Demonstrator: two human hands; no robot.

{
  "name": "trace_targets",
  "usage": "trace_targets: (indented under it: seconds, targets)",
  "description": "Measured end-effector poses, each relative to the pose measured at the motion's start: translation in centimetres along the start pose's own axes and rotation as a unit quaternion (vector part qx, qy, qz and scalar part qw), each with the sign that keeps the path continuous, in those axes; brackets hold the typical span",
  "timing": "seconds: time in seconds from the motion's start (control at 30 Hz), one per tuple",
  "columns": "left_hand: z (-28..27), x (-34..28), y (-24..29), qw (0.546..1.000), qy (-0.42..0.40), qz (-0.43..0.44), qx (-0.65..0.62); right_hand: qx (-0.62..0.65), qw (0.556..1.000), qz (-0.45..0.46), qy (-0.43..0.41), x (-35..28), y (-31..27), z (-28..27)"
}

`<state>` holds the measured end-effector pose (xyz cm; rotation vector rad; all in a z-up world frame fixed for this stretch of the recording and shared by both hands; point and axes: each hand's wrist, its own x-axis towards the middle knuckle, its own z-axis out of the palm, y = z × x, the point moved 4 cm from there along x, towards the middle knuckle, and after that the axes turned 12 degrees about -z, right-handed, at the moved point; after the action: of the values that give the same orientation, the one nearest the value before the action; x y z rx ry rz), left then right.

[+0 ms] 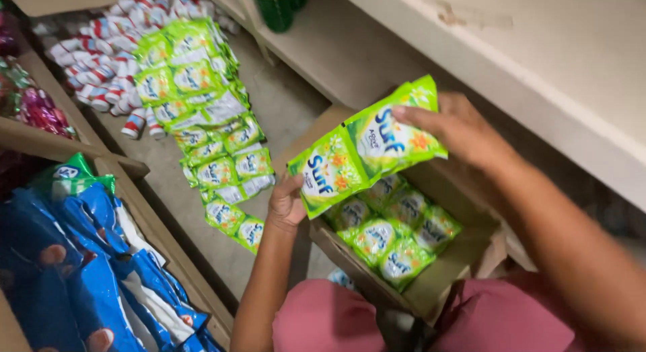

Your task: Organize individual detergent sachets from the floor into a cardboard box.

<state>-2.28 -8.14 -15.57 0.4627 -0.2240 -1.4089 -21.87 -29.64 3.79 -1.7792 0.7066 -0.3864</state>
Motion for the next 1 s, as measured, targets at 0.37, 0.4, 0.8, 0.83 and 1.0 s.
trace_targets:
  seconds: [0.37, 0.4, 0.8, 0.83, 1.0]
  targets:
    - [2.1, 1.0, 2.2, 0.954, 0.098, -0.182, 0.216, -0.033, 0.988, 0.135, -0.060, 2.0, 9.1, -2.4]
    - [2.1, 1.4, 1.6, 0.943, 0.099, -0.213, 0.236, 0.018, 0.984, 0.152, -0.086, 2.2, 12.0, -2.4]
    - [0.9, 1.4, 0.5, 0.824, 0.081, -0.299, 0.475, 0.088, 0.960, 0.185, -0.192, -1.3, 20.9, -0.6]
    - [-0.3, 2.6, -0.2, 0.823, 0.081, -0.298, 0.476, 0.089, 0.960, 0.183, -0.192, -0.7, 22.8, 0.1]
    - [-9.0, 7.7, -4.4, 0.553, 0.117, -0.312, 0.764, -0.262, 0.943, 0.076, -0.193, 2.4, 24.8, 4.3]
